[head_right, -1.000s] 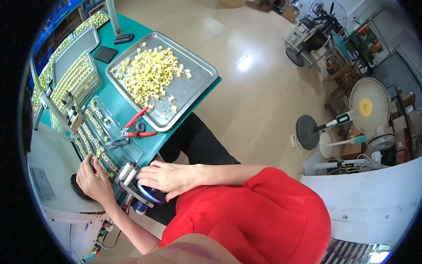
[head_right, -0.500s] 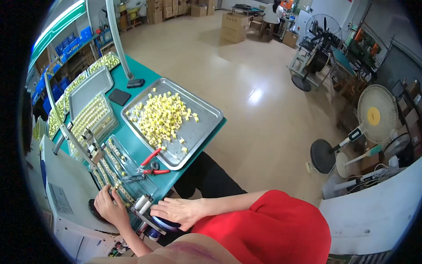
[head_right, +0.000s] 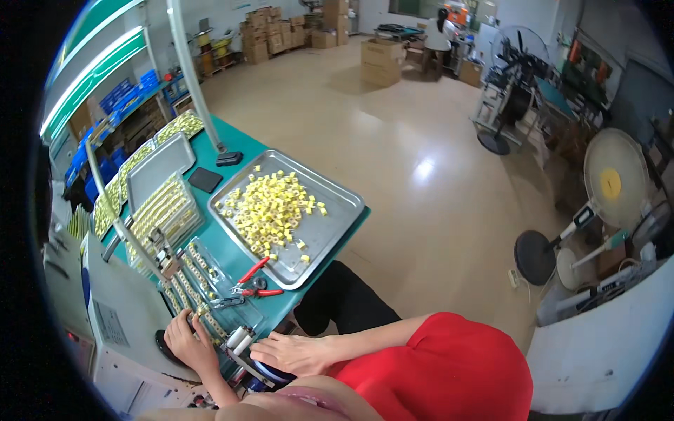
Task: Assembling small electronic components on a production line using specialized machinery and hand tools.
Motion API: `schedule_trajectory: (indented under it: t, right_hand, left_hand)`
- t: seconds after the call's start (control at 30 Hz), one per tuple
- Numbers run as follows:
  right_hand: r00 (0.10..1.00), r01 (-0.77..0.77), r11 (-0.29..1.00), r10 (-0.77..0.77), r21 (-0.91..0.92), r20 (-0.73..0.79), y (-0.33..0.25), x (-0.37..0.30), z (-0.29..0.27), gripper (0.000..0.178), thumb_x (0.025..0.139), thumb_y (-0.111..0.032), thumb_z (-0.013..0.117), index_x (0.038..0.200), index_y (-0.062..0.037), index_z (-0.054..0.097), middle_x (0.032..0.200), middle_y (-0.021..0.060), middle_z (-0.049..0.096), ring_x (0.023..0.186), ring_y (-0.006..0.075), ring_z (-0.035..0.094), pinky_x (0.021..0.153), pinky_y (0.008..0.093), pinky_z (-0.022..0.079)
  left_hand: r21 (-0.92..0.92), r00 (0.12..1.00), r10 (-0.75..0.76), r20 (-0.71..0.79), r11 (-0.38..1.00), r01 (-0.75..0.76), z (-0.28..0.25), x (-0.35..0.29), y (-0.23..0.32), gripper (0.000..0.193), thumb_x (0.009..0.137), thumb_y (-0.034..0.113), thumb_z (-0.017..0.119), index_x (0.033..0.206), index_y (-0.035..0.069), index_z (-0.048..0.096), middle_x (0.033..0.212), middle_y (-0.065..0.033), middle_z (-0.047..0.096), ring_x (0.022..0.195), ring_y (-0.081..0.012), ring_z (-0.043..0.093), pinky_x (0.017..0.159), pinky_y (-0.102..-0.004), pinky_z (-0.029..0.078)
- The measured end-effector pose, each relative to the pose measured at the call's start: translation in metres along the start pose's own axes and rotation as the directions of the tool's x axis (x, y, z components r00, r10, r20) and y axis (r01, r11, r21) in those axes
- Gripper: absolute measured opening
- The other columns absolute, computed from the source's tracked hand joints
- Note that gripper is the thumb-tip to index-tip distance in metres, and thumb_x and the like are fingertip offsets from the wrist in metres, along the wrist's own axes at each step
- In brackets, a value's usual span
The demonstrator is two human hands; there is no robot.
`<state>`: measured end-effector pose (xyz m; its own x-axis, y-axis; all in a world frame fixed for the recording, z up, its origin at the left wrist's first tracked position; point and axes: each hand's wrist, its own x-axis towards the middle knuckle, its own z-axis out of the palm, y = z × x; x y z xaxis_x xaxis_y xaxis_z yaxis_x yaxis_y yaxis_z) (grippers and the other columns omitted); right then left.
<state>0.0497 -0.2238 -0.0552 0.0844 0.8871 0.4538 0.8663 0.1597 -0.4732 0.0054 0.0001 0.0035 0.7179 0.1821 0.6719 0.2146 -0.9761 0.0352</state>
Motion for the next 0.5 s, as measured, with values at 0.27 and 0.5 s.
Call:
schedule_trajectory:
  t: [0.27, 0.5]
  right_hand:
    - [0.999, -0.035, 0.999, 0.035, -0.016, -0.023, 0.001, -0.005, 0.007, 0.102, 0.05, -0.024, 0.079, 0.134, 0.0086, 0.032, 0.135, 0.0292, 0.037, 0.121, 0.0398, 0.043, 0.1, 0.0446, 0.034]
    - [0.993, -0.114, 0.993, 0.114, 0.015, 0.02, 0.008, -0.02, -0.012, 0.101, 0.051, -0.027, 0.081, 0.134, 0.007, 0.033, 0.134, 0.0276, 0.037, 0.125, 0.0393, 0.04, 0.102, 0.0468, 0.031]
  left_hand:
    - [0.06, 0.999, 0.049, -0.022, 0.997, -0.048, 0.007, -0.001, -0.005, 0.02, 0.095, 0.02, 0.052, 0.104, 0.005, 0.061, 0.096, -0.0098, 0.062, 0.094, -0.0295, 0.057, 0.086, -0.0392, 0.04]
    - [0.036, 0.999, 0.034, 0.005, 0.999, -0.034, 0.003, 0.0, -0.003, 0.019, 0.093, 0.016, 0.056, 0.106, 0.002, 0.061, 0.101, -0.0111, 0.062, 0.097, -0.0297, 0.057, 0.089, -0.0391, 0.04]
